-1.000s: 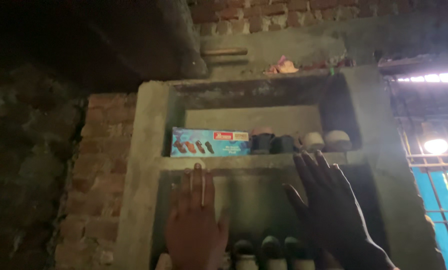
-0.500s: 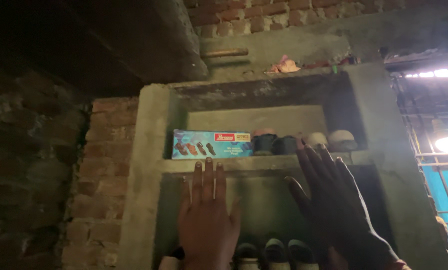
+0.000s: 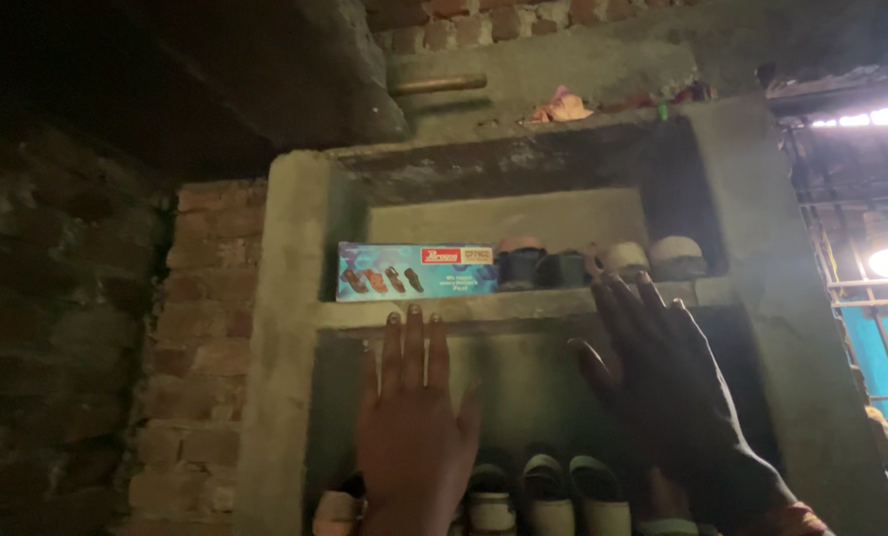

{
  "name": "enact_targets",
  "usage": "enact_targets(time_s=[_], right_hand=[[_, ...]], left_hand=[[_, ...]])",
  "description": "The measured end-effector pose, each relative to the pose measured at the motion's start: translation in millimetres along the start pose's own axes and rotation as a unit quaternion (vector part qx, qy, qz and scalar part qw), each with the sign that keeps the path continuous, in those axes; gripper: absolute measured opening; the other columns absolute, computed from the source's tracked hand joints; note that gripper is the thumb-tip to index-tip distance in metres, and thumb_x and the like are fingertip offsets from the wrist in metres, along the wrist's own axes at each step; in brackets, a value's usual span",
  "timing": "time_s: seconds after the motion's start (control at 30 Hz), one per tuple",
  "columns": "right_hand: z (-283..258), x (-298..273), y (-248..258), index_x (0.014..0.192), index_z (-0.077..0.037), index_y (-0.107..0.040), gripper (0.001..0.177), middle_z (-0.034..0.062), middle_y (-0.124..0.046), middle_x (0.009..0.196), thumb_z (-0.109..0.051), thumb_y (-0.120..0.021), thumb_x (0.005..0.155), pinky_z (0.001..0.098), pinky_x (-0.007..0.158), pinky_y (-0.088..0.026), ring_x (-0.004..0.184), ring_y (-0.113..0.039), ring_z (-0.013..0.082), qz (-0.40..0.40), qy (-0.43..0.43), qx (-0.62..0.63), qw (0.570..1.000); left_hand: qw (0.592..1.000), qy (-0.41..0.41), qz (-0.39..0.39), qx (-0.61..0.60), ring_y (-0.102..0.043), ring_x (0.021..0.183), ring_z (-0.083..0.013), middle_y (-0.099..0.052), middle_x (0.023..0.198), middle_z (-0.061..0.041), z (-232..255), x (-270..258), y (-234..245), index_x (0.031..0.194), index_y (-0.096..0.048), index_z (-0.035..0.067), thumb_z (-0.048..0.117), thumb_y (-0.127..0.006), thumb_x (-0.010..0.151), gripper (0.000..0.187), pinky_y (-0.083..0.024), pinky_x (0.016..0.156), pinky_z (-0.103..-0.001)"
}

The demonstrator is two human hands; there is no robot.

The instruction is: The person removes several pairs of shoes from a built-in wall niche and places them on the floor. They then pick up the shoes and place them back into the niche, arranging them neatly.

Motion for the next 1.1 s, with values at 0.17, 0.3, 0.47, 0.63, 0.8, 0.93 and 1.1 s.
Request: enact_targets(time_s=[0.17, 0.3, 0.47, 0.63, 0.8, 0.93, 1.1], right_hand=[[10, -19, -15, 0.148, 0.0, -0.045, 0.07, 0.0212, -0.045, 0.154, -0.048, -0.049, 0.098, 0.0518, 0.118, -0.027, 0.148, -0.035, 0.039, -0.009, -0.012, -0.02, 1.0], [11, -33, -20, 0.149, 0.0, -0.046, 0.069, 0.0207, -0.047, 0.154, -0.05, -0.045, 0.1, 0.051, 0.119, -0.027, 0.149, -0.035, 0.0373, -0.021, 0.002, -0.047, 0.999], [14, -43, -25, 0.151, -0.001, -0.045, 0.068, 0.02, -0.045, 0.156, -0.05, -0.042, 0.103, 0.0497, 0.121, -0.023, 0.149, -0.035, 0.0346, -0.059, -0.007, -0.05, 0.997], [12, -46, -26, 0.154, -0.001, -0.044, 0.068, 0.0182, -0.045, 0.159, -0.049, -0.041, 0.105, 0.0487, 0.122, -0.022, 0.151, -0.033, 0.0353, -0.077, -0.007, -0.018, 0.997], [4, -48, -27, 0.156, 0.0, -0.043, 0.069, 0.0206, -0.044, 0.159, -0.05, -0.043, 0.108, 0.0503, 0.121, -0.021, 0.15, -0.033, 0.0377, -0.074, -0.003, 0.017, 0.997], [1, -59, -36, 0.155, -0.003, -0.043, 0.069, 0.0202, -0.044, 0.159, -0.05, -0.046, 0.105, 0.0499, 0.123, -0.021, 0.151, -0.033, 0.0346, -0.097, -0.029, 0.034, 0.994], [-4, -72, -50, 0.157, -0.003, -0.043, 0.069, 0.0203, -0.041, 0.161, -0.047, -0.048, 0.105, 0.0504, 0.123, -0.021, 0.152, -0.029, 0.0365, -0.11, -0.043, 0.054, 0.992]], left_hand=[[0.999, 0.003, -0.047, 0.013, -0.016, 0.154, -0.0323, -0.024, 0.167, -0.016, -3, -11, -16, 0.157, -0.031, 0.009, 0.051, -0.055, 0.086, 0.086, -0.013, 0.121, -0.054], [0.999, 0.001, -0.032, 0.006, -0.019, 0.156, -0.0314, -0.026, 0.168, -0.014, -5, -22, -18, 0.158, -0.032, 0.01, 0.05, -0.054, 0.088, 0.084, -0.015, 0.119, -0.05], [0.997, -0.002, -0.047, 0.064, -0.024, 0.151, -0.0349, -0.028, 0.166, -0.016, -8, -32, -29, 0.159, -0.032, 0.01, 0.05, -0.053, 0.092, 0.081, -0.015, 0.123, -0.05], [0.996, 0.002, -0.043, 0.082, -0.023, 0.153, -0.0322, -0.026, 0.166, -0.015, -10, -38, -32, 0.159, -0.031, 0.009, 0.05, -0.051, 0.094, 0.079, -0.017, 0.123, -0.049], [0.991, 0.004, -0.08, 0.103, -0.017, 0.154, -0.034, -0.022, 0.167, -0.015, -15, -38, -39, 0.159, -0.029, 0.01, 0.053, -0.048, 0.097, 0.079, -0.017, 0.123, -0.049], [0.99, 0.026, -0.09, 0.101, -0.016, 0.153, -0.032, -0.018, 0.168, -0.013, -23, -47, -42, 0.16, -0.027, 0.013, 0.055, -0.046, 0.096, 0.079, -0.017, 0.12, -0.05], [0.986, 0.026, -0.109, 0.123, -0.014, 0.157, -0.0287, -0.013, 0.171, -0.01, -30, -56, -50, 0.163, -0.024, 0.014, 0.057, -0.042, 0.099, 0.079, -0.013, 0.126, -0.048]])
Point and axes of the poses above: each hand's wrist, its own x-axis towards the middle knuckle, its own y-axis out of the back of the hand, z = x × y, the point moved 10 cm from there along x, towards the middle knuckle
